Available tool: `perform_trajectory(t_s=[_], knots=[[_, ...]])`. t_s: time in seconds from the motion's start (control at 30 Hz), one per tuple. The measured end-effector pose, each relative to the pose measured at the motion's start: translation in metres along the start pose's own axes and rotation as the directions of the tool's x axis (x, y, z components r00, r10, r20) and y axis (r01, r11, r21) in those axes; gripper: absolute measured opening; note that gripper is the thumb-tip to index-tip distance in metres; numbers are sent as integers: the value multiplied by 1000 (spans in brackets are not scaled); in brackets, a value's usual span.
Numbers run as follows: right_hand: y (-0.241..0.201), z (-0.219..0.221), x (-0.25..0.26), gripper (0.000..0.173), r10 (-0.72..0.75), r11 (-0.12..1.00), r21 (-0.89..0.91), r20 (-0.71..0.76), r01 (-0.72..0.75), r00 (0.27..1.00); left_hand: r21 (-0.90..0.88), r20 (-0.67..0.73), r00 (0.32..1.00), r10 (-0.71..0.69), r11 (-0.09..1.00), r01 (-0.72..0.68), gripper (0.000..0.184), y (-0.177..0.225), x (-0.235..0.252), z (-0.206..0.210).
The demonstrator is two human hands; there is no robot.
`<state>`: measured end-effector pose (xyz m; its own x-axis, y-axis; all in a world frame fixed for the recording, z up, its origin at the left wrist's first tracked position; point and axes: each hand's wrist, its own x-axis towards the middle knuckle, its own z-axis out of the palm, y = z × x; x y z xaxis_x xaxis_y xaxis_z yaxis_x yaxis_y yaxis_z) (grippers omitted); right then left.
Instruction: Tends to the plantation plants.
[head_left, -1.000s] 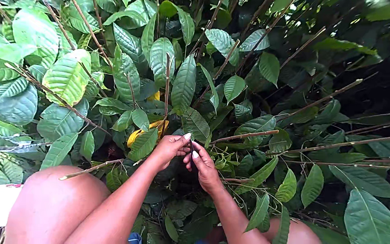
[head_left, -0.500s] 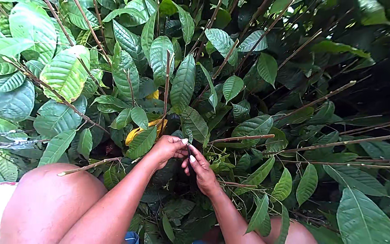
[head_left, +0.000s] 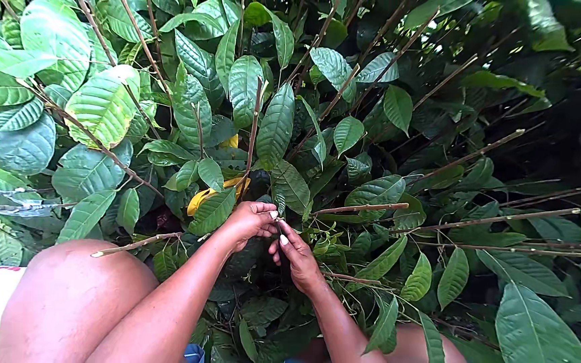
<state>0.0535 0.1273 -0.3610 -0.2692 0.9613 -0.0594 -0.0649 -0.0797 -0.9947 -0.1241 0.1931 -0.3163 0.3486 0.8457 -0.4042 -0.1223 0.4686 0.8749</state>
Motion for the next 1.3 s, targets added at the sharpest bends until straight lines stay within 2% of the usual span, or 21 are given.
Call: perform_trajectory(t_s=[0.07, 0.13, 0.2, 0.27, 0.3, 0.33, 0.4, 0.5, 0.6, 0.8, 1.3], knots=[[-7, 4, -2, 53, -70, 996, 47, -18, 71, 997, 79, -38, 999, 7, 997, -4, 39, 4, -2, -3], [-22, 9, -2, 52, -185, 965, 176, -63, 194, 981, 181, -143, 986, 85, 982, -58, 47, 13, -6, -5], [-37, 9, 1, 50, -245, 926, 263, -121, 269, 962, 203, -236, 932, 275, 952, -230, 41, 21, -9, -1], [-44, 4, 9, 49, -234, 928, 251, -181, 275, 955, 212, -248, 846, 471, 879, -427, 28, 30, -10, 10], [-45, 2, 13, 50, -209, 937, 238, -208, 257, 955, 234, -228, 834, 503, 859, -455, 29, 36, -8, 15], [-46, 2, 18, 49, -179, 947, 225, -226, 230, 957, 249, -182, 853, 490, 862, -442, 38, 43, -5, 19], [-46, 9, 28, 49, -131, 956, 228, -235, 185, 963, 230, -102, 924, 370, 912, -339, 52, 53, 11, 19], [-47, 24, 41, 49, -98, 947, 277, -236, 163, 967, 217, -77, 962, 263, 946, -241, 57, 56, 33, 11], [-43, 29, 49, 49, -114, 942, 286, -212, 173, 971, 261, -48, 968, 246, 939, -225, 53, 53, 28, -2], [-35, 29, 53, 49, -204, 950, 219, -112, 224, 973, 153, 27, 950, 310, 938, -311, 40, 41, 23, -10], [-31, 24, 50, 49, -205, 954, 203, -100, 222, 974, 204, -1, 956, 292, 936, -286, 35, 40, 25, -10]])
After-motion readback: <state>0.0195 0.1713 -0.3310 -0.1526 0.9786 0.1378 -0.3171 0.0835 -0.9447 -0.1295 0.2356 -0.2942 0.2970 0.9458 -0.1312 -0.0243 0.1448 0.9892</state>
